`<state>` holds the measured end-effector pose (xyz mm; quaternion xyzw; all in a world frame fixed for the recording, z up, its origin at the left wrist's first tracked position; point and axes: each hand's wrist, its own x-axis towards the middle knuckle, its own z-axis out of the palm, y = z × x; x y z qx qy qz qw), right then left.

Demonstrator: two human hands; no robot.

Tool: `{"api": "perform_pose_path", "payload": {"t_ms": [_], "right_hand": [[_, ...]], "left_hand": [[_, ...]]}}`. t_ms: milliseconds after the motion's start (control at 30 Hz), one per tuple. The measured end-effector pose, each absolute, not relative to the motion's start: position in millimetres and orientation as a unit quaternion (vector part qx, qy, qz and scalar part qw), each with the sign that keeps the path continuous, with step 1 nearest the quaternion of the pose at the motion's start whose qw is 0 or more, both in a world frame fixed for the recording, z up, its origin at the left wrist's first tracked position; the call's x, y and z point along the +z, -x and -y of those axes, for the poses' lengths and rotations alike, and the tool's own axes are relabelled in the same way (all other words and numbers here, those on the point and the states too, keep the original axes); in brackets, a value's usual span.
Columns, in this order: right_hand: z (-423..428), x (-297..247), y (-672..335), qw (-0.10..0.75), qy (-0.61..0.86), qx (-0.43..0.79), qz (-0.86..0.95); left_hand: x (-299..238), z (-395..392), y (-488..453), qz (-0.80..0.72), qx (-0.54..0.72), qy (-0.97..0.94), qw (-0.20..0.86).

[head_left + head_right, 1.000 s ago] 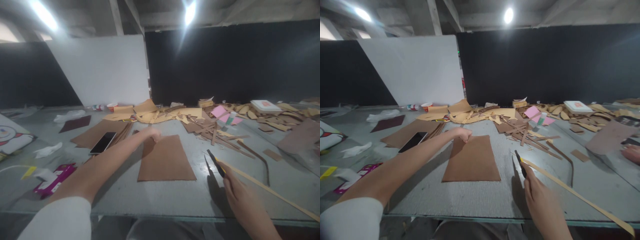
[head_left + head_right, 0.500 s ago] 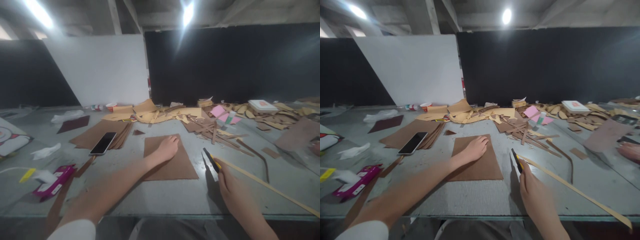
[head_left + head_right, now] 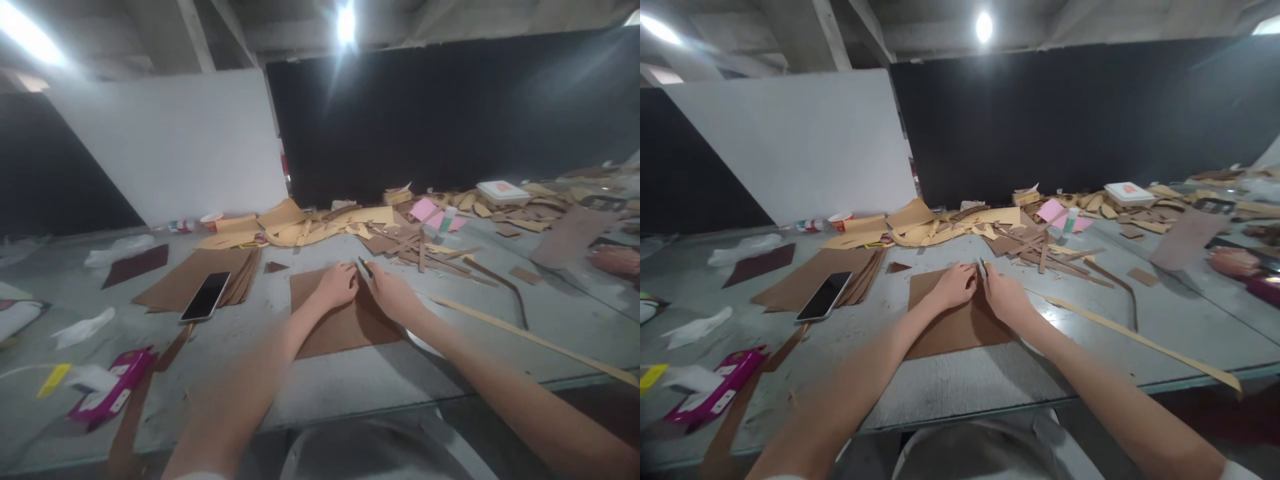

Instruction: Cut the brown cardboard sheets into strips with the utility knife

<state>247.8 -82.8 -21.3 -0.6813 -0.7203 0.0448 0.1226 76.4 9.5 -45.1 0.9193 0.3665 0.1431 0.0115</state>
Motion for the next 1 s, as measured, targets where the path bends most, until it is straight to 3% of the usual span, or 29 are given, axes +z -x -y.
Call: {"api": "perform_pose_path", "payload": {"t_ms": [233, 500, 1000], "right_hand": [[76, -41, -246, 0.170, 0.678, 0.090, 0.709], [87, -39, -238, 0.165, 0.687, 0.091, 0.702], [87, -38, -235, 0.135, 0.694, 0.084, 0.702]], "left_hand": [[-49, -16, -77, -0.380, 0.128, -0.916, 0.024], [-52, -18, -80, -0.388, 0.123, -0.913, 0.018], [-58, -26, -76, -0.382, 0.172, -0.903, 0.098]]}}
